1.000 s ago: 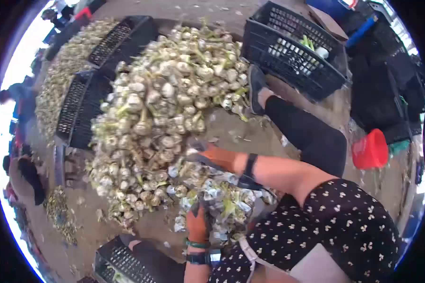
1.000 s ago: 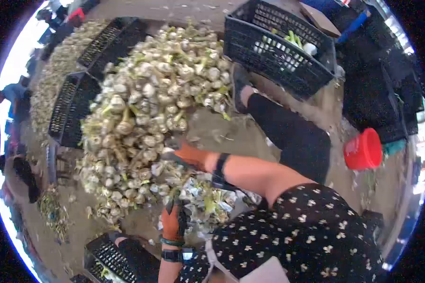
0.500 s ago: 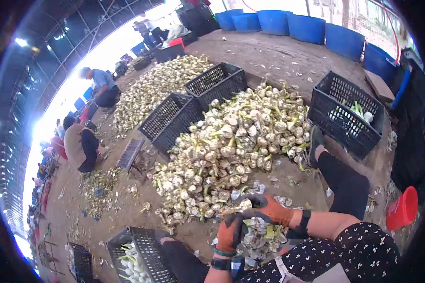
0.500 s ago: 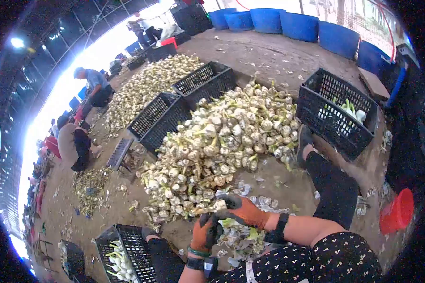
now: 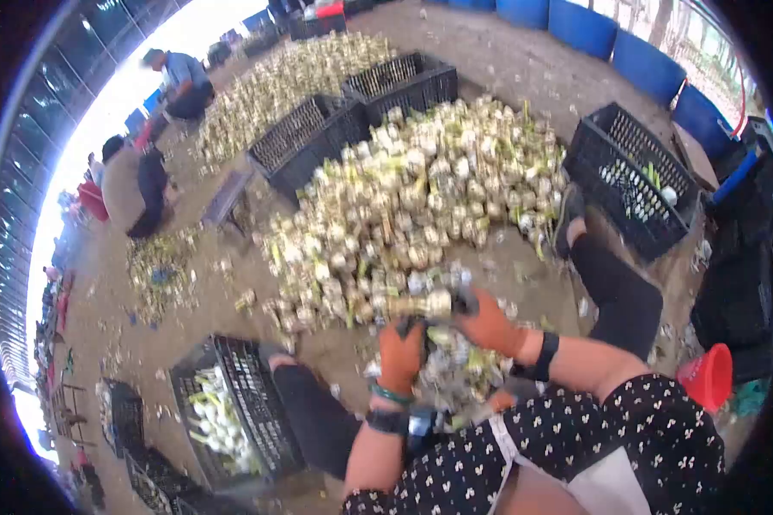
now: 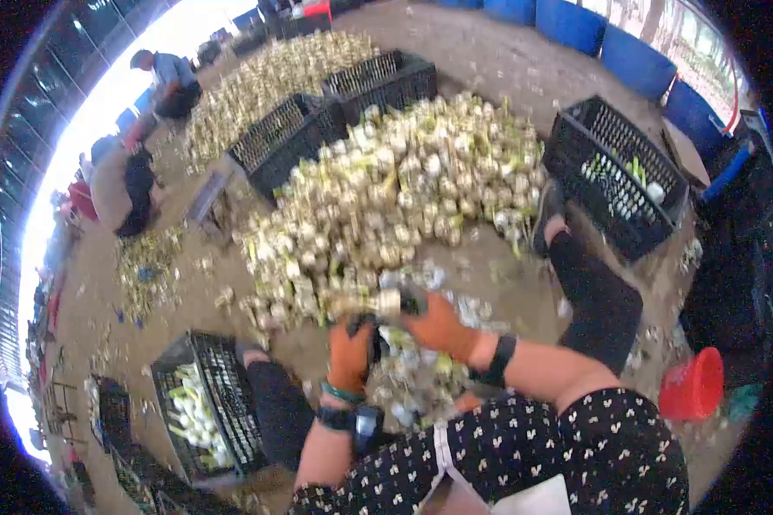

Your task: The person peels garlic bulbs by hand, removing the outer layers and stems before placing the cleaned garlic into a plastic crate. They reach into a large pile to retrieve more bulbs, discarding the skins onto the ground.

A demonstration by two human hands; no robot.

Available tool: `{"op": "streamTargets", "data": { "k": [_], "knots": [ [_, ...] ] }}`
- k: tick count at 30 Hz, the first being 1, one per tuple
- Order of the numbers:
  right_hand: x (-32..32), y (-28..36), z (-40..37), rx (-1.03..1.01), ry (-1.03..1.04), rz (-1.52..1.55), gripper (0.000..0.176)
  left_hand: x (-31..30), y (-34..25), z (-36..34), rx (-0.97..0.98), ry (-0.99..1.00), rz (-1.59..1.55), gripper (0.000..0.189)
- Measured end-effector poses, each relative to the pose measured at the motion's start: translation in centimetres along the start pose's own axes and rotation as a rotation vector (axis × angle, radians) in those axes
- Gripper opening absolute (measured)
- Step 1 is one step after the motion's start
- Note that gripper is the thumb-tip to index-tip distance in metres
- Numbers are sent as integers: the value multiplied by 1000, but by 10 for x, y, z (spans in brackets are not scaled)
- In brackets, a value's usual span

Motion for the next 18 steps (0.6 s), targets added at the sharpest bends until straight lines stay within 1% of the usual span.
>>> {"op": "streamTargets", "data": {
  "k": [1, 3, 5, 6, 7, 9, 10, 12, 13, 15, 16, 17, 18],
  "knots": [
    [4, -18, 5, 173, 53, 331, 39, -3, -3, -1, 207, -103, 280, 19],
    [6, -35, -1, 272, 240, 291, 37, 4, 5, 3, 413, -114, 408, 24],
    [9, -27, -5, 587, 55, 558, 38, 19, 18, 1, -158, 231, -275, 29],
    [8, -33, -3, 570, 44, 488, 40, 21, 21, 1, -184, 257, -345, 28],
    [14, -29, 2, 511, 135, 450, 41, 18, 17, 4, -142, 180, -374, 20],
    [14, -22, 4, 649, 214, 294, 42, 26, 22, 3, -156, 291, -292, 18],
    [15, -28, 5, 657, 218, 299, 42, 25, 24, 2, -166, 289, -289, 18],
    [15, -20, 16, 405, 268, 268, 42, 23, 11, 3, 24, 295, -242, 13],
    [15, -22, 17, 408, 269, 273, 42, 27, 16, 1, 20, 295, -239, 13],
    [14, -26, 17, 459, 253, 219, 43, 21, 42, 2, -64, 81, -438, 12],
    [18, -20, 17, 432, 262, 230, 39, 7, 33, 1, 145, -76, -171, 16],
    [20, -21, 18, 436, 264, 233, 39, 7, 40, 1, 140, -76, -169, 16],
    [25, -10, 22, 277, 319, 129, 42, 17, 52, 3, -28, 66, -319, 28]
  ]
}}
Point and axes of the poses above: each hand's wrist, its own z-axis towards the middle knuckle, its own x-axis out of the palm, y = z × x, the point moved 9 cm from there along z, towards the middle knuckle, and after that the axes turned 12 degrees about z, right-handed, at the moved point
